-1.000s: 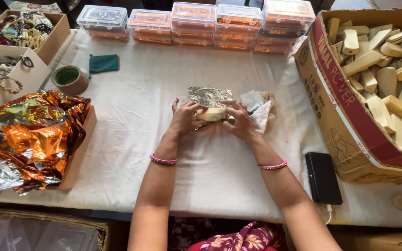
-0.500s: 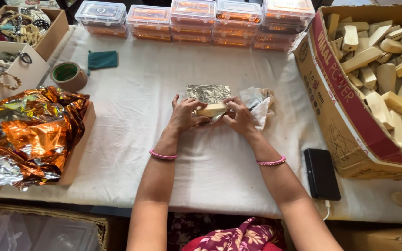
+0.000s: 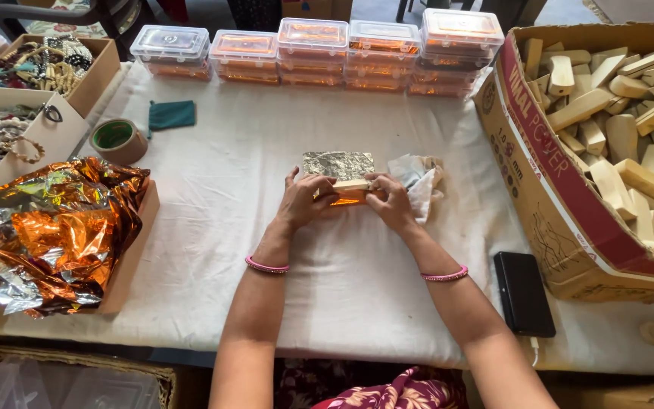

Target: The person wipes a small wooden block with a white cloth, then wraps it in a sheet of orange metallic foil. They place the wrapped block into a clear plastic container and close the lid. The person then picks up another wooden block and begins wiping it with the cloth.

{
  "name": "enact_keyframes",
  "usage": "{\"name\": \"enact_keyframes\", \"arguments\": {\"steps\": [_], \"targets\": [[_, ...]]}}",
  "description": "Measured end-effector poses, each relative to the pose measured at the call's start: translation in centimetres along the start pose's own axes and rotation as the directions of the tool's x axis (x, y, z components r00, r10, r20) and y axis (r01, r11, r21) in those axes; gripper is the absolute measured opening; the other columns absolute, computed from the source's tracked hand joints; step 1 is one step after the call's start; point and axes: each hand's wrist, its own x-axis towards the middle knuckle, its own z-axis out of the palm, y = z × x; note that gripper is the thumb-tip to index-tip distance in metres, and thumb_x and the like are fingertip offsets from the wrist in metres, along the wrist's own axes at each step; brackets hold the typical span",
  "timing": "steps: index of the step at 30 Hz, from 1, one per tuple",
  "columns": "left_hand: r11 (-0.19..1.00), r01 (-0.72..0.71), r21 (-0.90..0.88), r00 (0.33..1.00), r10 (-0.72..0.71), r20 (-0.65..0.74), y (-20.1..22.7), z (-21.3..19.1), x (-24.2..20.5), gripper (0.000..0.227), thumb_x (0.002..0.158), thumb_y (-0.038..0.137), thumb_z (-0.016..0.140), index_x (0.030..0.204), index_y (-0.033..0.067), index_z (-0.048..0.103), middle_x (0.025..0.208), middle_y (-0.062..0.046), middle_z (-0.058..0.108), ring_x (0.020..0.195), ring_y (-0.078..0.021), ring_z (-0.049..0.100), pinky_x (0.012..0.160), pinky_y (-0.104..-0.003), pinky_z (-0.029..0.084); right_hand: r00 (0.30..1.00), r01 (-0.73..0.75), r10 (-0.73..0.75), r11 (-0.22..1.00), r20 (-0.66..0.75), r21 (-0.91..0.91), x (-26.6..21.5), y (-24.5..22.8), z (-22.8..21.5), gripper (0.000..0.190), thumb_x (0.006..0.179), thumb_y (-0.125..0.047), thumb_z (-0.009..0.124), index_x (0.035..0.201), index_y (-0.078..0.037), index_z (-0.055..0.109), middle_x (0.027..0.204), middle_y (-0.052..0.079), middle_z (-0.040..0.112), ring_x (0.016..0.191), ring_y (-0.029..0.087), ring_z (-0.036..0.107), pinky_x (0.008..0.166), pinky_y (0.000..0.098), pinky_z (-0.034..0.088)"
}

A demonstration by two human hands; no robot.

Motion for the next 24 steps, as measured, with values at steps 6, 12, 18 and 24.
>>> {"name": "enact_keyframes", "arguments": {"steps": [6,12,18,24], "targets": [[0.996,0.031,-0.087,0.997,-0.037,-0.067,-0.5,0.7,0.5,0.009,0.088,0.024,0.077,0.092,0.0165,0.077,0.101,0.003,0.08,0.097,-0.0149,0.074,0.12,-0.06,0.021,0.927,-0.371,0.372,0.907,0.034,0.198,0.1,0.0,0.3,0.021,0.097,-0.02,0.077,0.112,-0.006,0.073,0.081,0.012,0.066,0.075,0.01,0.052,0.063,0.0249,0.045],[0.979,0.129,-0.16,0.99,-0.138,-0.042,-0.3,0.6,1.2,0.01,0.088,0.026,0.078,0.092,0.0171,0.079,0.085,-0.002,0.081,0.082,-0.0165,0.077,0.121,-0.053,0.027,0.914,-0.404,0.406,0.911,-0.017,0.083,1.0,-2.0,-0.4,0.023,0.089,-0.024,0.08,0.097,-0.003,0.074,0.078,-0.001,0.072,0.07,0.005,0.064,0.063,0.0236,0.053],[0.896,0.29,-0.335,0.954,-0.296,0.032,-0.7,1.2,1.6,0.018,0.088,0.026,0.079,0.102,0.0155,0.078,0.092,0.001,0.08,0.084,-0.0109,0.076,0.106,-0.045,0.045,0.916,-0.402,0.401,0.911,0.026,0.095,1.4,-2.5,-0.7,0.023,0.09,-0.021,0.08,0.1,-0.005,0.066,0.083,0.004,0.071,0.072,0.007,0.063,0.064,0.0235,0.053],[0.878,0.287,-0.384,0.952,-0.304,0.017,-1.2,1.7,1.9,0.022,0.088,0.017,0.081,0.107,0.0072,0.078,0.091,-0.003,0.082,0.079,-0.0075,0.078,0.087,-0.025,0.054,0.936,-0.328,0.317,0.943,-0.152,-0.055,1.2,-1.4,0.4,0.019,0.101,-0.02,0.068,0.117,-0.008,0.064,0.097,0.006,0.076,0.086,0.015,0.072,0.079,0.0314,0.058]]}}
